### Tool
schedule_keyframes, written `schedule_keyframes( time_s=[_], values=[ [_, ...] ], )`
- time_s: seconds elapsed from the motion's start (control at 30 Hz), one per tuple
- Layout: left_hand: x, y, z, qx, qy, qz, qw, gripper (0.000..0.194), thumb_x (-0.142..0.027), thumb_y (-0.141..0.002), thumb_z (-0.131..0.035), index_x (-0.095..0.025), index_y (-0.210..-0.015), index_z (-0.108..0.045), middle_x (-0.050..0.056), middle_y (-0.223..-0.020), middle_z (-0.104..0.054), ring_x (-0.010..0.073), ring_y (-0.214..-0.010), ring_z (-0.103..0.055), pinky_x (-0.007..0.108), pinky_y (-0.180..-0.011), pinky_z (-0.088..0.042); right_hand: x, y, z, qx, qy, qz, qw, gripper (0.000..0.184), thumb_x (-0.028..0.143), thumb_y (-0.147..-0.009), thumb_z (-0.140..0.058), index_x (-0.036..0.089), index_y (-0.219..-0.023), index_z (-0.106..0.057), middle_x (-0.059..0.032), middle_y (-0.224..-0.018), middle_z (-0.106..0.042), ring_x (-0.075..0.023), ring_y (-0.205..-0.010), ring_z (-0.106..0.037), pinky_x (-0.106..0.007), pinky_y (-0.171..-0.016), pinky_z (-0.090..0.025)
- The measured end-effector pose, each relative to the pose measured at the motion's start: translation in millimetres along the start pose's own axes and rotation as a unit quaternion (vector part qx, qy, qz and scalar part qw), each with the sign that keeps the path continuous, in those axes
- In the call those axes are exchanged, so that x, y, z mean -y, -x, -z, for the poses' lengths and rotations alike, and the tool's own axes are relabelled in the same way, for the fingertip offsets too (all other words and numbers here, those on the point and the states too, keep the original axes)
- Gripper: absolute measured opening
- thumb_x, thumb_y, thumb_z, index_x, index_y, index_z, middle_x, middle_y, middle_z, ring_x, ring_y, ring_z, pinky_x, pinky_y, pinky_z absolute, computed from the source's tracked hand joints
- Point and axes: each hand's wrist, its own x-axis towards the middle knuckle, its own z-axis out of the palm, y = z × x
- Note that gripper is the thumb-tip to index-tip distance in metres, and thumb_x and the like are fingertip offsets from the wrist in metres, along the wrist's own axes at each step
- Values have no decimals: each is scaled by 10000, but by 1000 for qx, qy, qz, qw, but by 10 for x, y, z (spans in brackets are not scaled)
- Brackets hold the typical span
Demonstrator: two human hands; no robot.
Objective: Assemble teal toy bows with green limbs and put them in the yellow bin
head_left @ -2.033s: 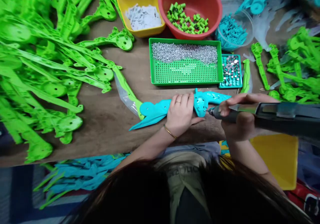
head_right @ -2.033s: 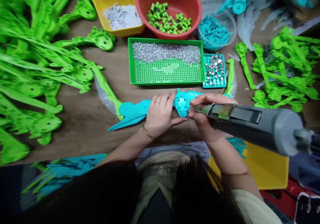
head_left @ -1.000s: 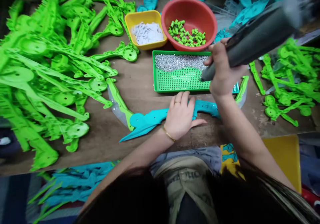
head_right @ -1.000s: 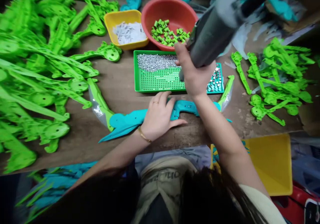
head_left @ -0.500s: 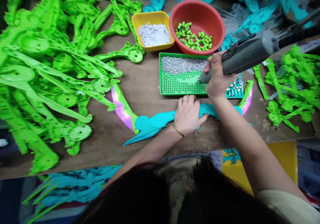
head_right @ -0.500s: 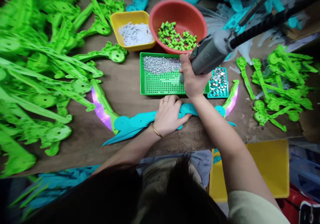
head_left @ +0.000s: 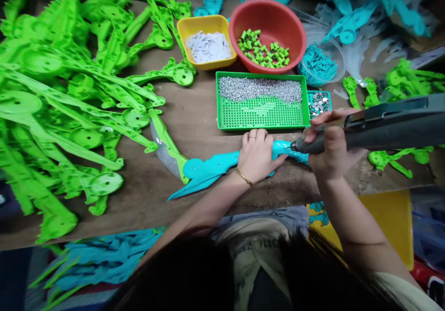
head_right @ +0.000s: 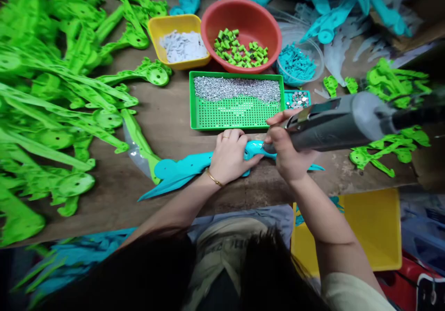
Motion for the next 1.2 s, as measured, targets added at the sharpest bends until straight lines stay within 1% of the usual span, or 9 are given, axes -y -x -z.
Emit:
schedule_keyframes(
  time_s=[0.13,0.33,0.6,0.7,0.8,0.87,0.97,1.07,1.2],
  values=[
    [-1,3,-7,-9,-5,2,1000,479,-571,-850,-598,-150,-1072,-649,123,-1085,-586,309,-1071,-492,449,-968,-381,-108,127,58,13,-7,2,1000,190,334,-810,-718,308,-990,-663,65,-796,-662,-58,-489,-565,-215,-447,-470],
    [5,17,-3,0,-4,-2,1000,465,-572,-873,-562,-164,-1082,-639,122,-1097,-587,308,-1065,-497,450,-951,-386,-295,196,60,0,15,-17,1000,219,374,-778,-746,294,-920,-601,80,-667,-526,-73,-468,-505,-239,-452,-456],
    [-4,21,-5,-5,-1,2,1000,463,-570,-866,-573,-157,-1065,-638,117,-1078,-588,309,-1067,-493,449,-953,-383,-222,193,37,-10,7,-41,999,211,371,-770,-759,280,-875,-600,93,-615,-544,-69,-438,-519,-220,-412,-429],
    [-3,25,-14,-10,-2,4,1000,475,-577,-859,-579,-148,-1057,-634,120,-1079,-587,311,-1067,-494,451,-959,-382,-112,19,-92,-23,25,-75,997,229,369,-736,-789,259,-843,-619,80,-640,-603,-72,-426,-535,-226,-389,-432],
    [-2,22,-27,-16,-2,5,1000,495,-581,-858,-576,-137,-1071,-627,123,-1083,-589,315,-1066,-497,454,-960,-385,-105,-232,-343,-71,20,-34,997,271,429,-710,-795,233,-774,-618,53,-667,-651,-78,-402,-528,-251,-376,-427],
    [-3,19,-33,-21,-4,4,1000,501,-577,-851,-586,-126,-1065,-629,132,-1095,-593,315,-1065,-501,452,-963,-388,-220,-367,-520,-102,43,-8,994,351,537,-710,-756,234,-733,-580,53,-650,-627,-81,-411,-529,-265,-405,-445],
    [-8,16,-34,-29,-7,3,1000,489,-555,-835,-611,-110,-1037,-641,145,-1101,-601,313,-1059,-508,448,-961,-393,-500,-446,-689,-104,92,-34,990,453,680,-717,-659,247,-739,-527,55,-664,-575,-78,-459,-546,-269,-460,-475],
    [-15,17,-26,-24,-2,-2,1000,466,-535,-836,-613,-108,-1016,-652,142,-1056,-608,314,-1044,-515,453,-943,-400,-719,-409,-715,-108,95,-13,989,461,684,-723,-653,244,-732,-518,57,-647,-542,-74,-447,-526,-267,-442,-456],
    [-19,22,-17,-24,14,-2,1000,452,-528,-836,-617,-111,-1006,-653,138,-1035,-608,309,-1041,-521,448,-929,-400,-786,-346,-666,-95,119,30,988,370,605,-788,-643,260,-736,-519,57,-619,-522,-87,-440,-520,-279,-427,-446]
  ],
)
